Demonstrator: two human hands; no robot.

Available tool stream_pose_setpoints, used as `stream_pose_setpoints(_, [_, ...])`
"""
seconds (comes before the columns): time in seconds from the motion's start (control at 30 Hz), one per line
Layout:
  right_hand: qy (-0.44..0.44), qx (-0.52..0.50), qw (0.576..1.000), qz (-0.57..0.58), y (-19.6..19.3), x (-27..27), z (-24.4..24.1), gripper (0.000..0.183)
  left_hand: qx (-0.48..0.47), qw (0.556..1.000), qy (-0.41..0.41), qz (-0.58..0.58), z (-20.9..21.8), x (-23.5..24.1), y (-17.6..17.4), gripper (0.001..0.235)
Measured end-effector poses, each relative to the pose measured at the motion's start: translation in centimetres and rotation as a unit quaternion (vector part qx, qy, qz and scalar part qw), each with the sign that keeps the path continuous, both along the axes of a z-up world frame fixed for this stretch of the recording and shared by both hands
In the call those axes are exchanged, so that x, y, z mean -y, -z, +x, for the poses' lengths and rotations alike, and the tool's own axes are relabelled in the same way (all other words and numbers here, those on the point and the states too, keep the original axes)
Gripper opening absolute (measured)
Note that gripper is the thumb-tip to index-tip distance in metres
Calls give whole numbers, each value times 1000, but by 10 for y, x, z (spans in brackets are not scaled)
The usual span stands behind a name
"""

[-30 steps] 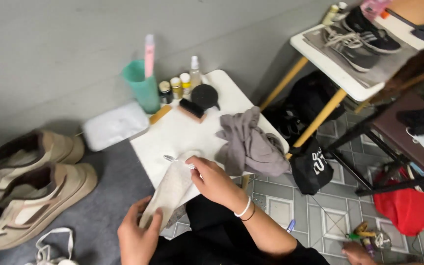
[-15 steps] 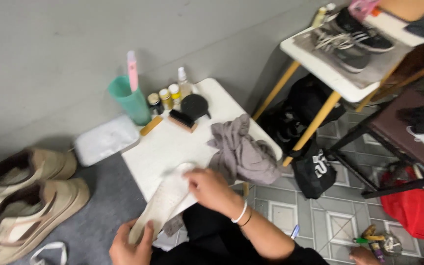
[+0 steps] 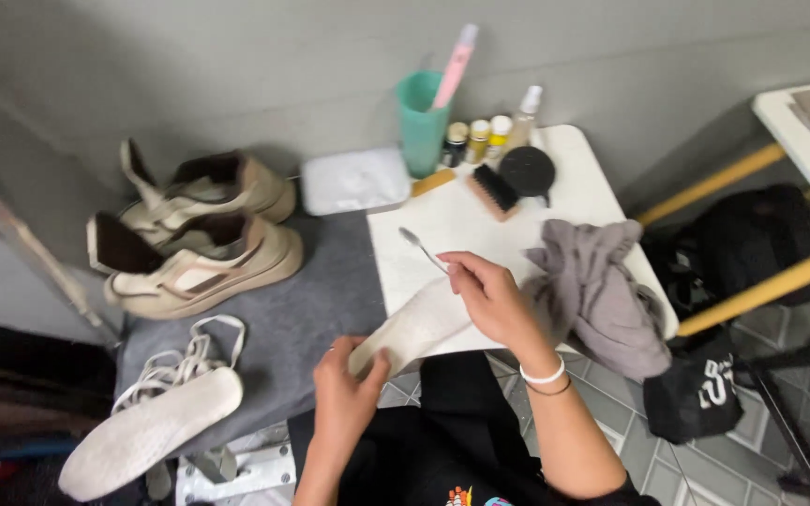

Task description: The person cleans a white shoe insole by first scrubbing it with a toothbrush dipped in a soapy solution. They then wipe the insole with a gray cloth and scrub it again with a wooden brush. Finally, they wipe the insole with the cloth once more.

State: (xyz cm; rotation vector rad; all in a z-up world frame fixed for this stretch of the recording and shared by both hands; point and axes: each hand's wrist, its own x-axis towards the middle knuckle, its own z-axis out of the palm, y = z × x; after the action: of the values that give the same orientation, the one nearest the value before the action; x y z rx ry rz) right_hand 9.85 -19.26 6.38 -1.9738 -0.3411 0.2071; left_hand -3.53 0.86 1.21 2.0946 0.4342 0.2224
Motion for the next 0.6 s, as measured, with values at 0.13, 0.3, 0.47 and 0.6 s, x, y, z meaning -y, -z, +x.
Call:
stream_pose_setpoints(0.13, [-54, -133, 985, 90, -16, -45, 8, 37, 1, 999, -19, -30, -5, 0, -3, 23])
stream_pose_setpoints(0.3, [-110, -123, 982, 97, -17, -89, 19, 19, 18, 994, -5, -108, -9, -1, -10, 20])
stream_pose_setpoints(0.47, [-59, 14, 998, 9, -31, -69, 16, 24, 31, 984, 1, -174, -13, -4, -26, 19])
stream_pose_setpoints(0.6, [-16, 65, 995, -76, -46, -28, -4, 33, 65, 983, -28, -168, -12, -10, -34, 26])
